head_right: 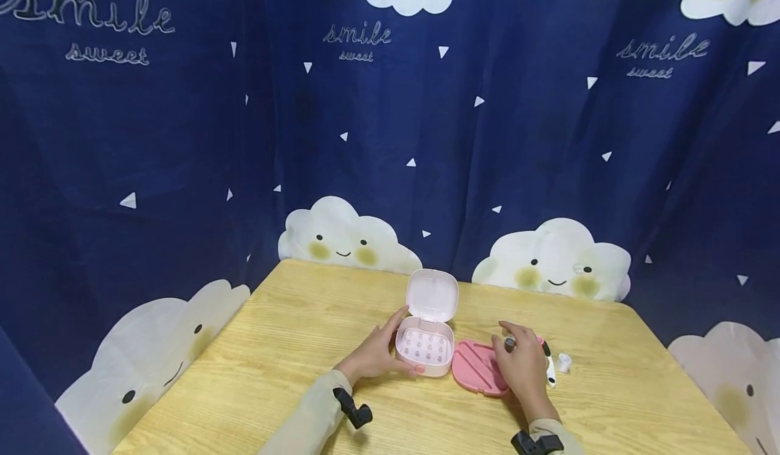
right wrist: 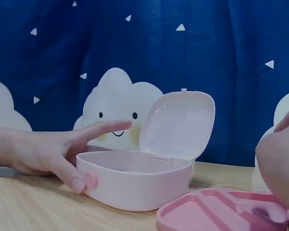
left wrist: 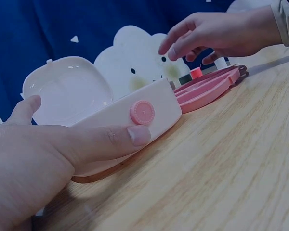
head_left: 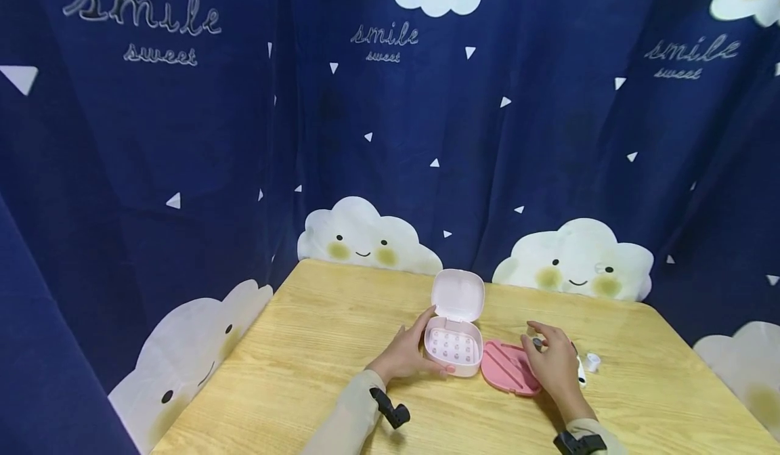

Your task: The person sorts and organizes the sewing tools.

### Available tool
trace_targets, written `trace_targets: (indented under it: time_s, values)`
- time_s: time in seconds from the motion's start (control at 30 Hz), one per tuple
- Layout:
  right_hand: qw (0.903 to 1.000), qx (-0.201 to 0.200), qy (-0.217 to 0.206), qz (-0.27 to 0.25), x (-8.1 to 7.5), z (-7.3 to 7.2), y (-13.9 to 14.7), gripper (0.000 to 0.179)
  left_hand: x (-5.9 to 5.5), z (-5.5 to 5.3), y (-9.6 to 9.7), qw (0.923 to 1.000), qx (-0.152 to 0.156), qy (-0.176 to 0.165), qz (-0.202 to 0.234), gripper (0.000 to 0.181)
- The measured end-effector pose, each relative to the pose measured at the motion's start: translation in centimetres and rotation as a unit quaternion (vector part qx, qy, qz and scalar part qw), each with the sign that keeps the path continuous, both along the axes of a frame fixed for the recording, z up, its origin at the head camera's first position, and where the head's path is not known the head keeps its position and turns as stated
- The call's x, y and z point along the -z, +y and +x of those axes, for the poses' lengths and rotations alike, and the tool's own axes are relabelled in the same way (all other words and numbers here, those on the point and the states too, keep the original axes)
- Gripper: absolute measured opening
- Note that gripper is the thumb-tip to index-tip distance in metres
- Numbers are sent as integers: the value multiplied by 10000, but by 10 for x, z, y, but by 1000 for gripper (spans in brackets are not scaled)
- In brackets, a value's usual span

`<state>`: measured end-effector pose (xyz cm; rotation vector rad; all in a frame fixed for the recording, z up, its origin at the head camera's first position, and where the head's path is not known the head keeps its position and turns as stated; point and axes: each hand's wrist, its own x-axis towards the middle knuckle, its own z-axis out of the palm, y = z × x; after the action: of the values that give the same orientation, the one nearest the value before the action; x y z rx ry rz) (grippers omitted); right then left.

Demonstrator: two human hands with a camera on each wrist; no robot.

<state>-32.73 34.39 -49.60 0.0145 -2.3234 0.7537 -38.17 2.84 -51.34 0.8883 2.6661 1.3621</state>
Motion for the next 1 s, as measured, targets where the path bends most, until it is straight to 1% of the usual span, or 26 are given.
trace_targets:
  time_s: [0.1, 0.23, 0.33, 0.5, 0.6, 0.8, 1.0]
  values:
    - [9999, 103, -91, -77, 0, -1, 2, 37, -2, 0, -1, 10000, -26, -50, -43, 132]
    - [9991, 350, -147, -162, 0, -2, 7, 37, -3, 0, -1, 10000, 10, -8, -32, 131]
    - [9981, 495, -314, -204, 0, -2, 10, 38, -3, -1, -1, 10000, 45, 23, 9, 131]
    - [9949, 586, -787, -248, 1, -3, 13, 42, -2, -2, 0, 10000, 59, 32, 0, 131]
    - [9929, 623, -976, -264, 3, -5, 15, 45, -1, -3, 0, 10000, 76, 57, -20, 132]
    - [9910, 664, -1136, -233, 6, -8, 15, 43, 1, -4, 0, 10000, 57, 22, -65, 133]
    - [9881, 849, -1264, -229, 8, -11, 11, 36, 3, -5, -1, 9999, 99, 117, -1, 132]
